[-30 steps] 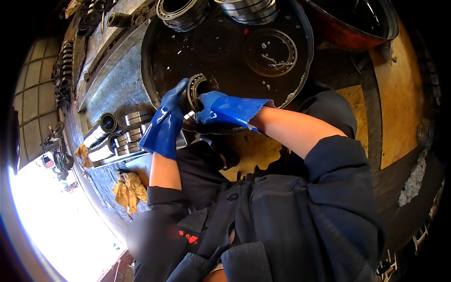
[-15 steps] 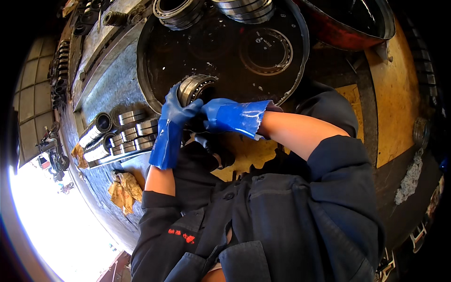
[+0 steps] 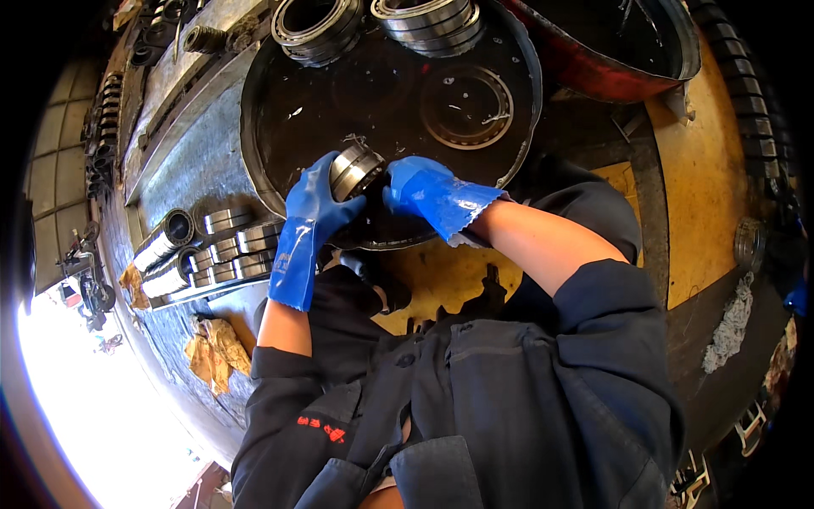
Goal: The person washes metal bearings in a basin of liquid, cleans them with a brush, and places them onto a metal tray.
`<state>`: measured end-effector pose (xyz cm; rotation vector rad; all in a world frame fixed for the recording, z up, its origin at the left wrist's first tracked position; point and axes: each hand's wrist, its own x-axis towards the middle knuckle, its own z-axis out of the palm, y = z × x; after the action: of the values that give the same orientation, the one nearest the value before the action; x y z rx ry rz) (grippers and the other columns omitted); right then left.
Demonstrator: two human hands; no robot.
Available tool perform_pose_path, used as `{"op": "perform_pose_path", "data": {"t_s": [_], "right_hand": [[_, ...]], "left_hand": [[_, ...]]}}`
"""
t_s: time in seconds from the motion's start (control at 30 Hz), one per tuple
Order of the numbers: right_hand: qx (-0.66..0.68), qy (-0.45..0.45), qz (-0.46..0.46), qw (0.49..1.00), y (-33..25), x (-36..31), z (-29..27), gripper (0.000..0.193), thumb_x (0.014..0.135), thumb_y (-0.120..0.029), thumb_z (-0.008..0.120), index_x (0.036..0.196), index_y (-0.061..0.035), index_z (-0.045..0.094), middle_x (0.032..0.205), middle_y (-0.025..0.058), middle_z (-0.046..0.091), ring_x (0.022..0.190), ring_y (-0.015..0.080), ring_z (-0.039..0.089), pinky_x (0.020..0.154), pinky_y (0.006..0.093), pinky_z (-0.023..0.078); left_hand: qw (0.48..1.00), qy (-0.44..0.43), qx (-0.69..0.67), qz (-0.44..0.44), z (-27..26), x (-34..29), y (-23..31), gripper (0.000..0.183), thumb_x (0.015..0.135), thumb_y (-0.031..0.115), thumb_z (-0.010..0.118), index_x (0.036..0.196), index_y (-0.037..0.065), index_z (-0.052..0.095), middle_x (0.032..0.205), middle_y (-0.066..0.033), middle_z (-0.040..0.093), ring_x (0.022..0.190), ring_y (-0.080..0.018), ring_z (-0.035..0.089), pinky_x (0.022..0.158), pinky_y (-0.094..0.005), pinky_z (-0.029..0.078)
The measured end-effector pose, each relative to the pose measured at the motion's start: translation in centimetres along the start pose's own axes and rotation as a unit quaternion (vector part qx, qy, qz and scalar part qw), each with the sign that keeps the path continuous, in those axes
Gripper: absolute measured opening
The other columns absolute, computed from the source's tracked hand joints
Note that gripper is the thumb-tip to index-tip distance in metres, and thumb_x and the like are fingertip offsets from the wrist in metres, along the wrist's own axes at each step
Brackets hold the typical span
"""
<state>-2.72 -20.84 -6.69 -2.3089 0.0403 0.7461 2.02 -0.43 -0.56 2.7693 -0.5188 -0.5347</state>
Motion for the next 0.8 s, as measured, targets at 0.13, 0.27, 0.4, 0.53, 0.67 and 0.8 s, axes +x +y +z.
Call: {"op": "perform_pose_path", "data": {"t_s": [0.13,0.27,0.4,0.53,0.67,0.8], "right_hand": [[0.004,0.133,0.056,0.989,0.6,0.6,-3.4,0.051,0.093,-0.050,0.069,0.123,-0.0107,0.079,0.120,0.0190,0.078,0.115,0.0378,0.074,0.100,0.0485,0.059],[-0.007,0.270,0.127,0.954,2.7,1.4,-6.7,0.056,0.091,-0.054,0.071,0.128,-0.0125,0.076,0.123,0.0171,0.078,0.117,0.0366,0.074,0.101,0.0482,0.058],[-0.031,0.306,0.070,0.949,5.1,4.1,-8.7,0.061,0.090,-0.051,0.075,0.139,-0.0144,0.069,0.133,0.0179,0.074,0.124,0.0364,0.071,0.105,0.0489,0.057],[-0.127,0.260,0.064,0.955,4.2,5.6,-10.3,0.069,0.090,-0.048,0.077,0.149,-0.0166,0.060,0.139,0.0171,0.071,0.129,0.0372,0.068,0.107,0.0513,0.056],[-0.179,0.236,0.037,0.954,3.4,7.4,-10.8,0.078,0.088,-0.049,0.078,0.155,-0.0148,0.055,0.140,0.0200,0.069,0.130,0.0398,0.067,0.108,0.0530,0.055],[-0.135,0.208,0.018,0.969,4.7,9.3,-10.9,0.081,0.087,-0.044,0.078,0.157,-0.0109,0.053,0.147,0.0258,0.065,0.131,0.0418,0.066,0.111,0.0522,0.053]], "left_hand": [[0.999,0.041,0.023,-0.001,1.3,-1.2,-1.7,0.089,0.078,0.041,0.089,0.155,0.011,0.054,0.143,-0.0186,0.068,0.132,-0.0363,0.066,0.113,-0.0443,0.053],[0.998,0.051,0.012,-0.032,1.5,-2.7,-2.7,0.093,0.079,0.037,0.091,0.158,0.011,0.050,0.149,-0.0175,0.064,0.136,-0.0345,0.064,0.116,-0.0435,0.052],[0.997,0.056,0.000,-0.051,2.3,-3.1,-4.0,0.092,0.081,0.035,0.092,0.159,0.012,0.049,0.145,-0.0170,0.067,0.132,-0.0352,0.067,0.114,-0.0428,0.054],[0.998,0.010,0.029,-0.063,1.5,-2.8,-3.5,0.093,0.081,0.038,0.092,0.159,0.011,0.049,0.137,-0.0167,0.072,0.125,-0.0355,0.070,0.110,-0.0428,0.056],[0.997,-0.028,0.039,-0.067,1.3,-2.7,-4.8,0.100,0.081,0.045,0.089,0.163,0.012,0.043,0.151,-0.0169,0.063,0.136,-0.0334,0.064,0.117,-0.0432,0.051],[0.995,-0.071,0.012,-0.074,0.5,-1.4,-5.9,0.104,0.078,0.049,0.088,0.163,0.013,0.042,0.146,-0.0201,0.066,0.133,-0.0374,0.066,0.115,-0.0465,0.052]]}}
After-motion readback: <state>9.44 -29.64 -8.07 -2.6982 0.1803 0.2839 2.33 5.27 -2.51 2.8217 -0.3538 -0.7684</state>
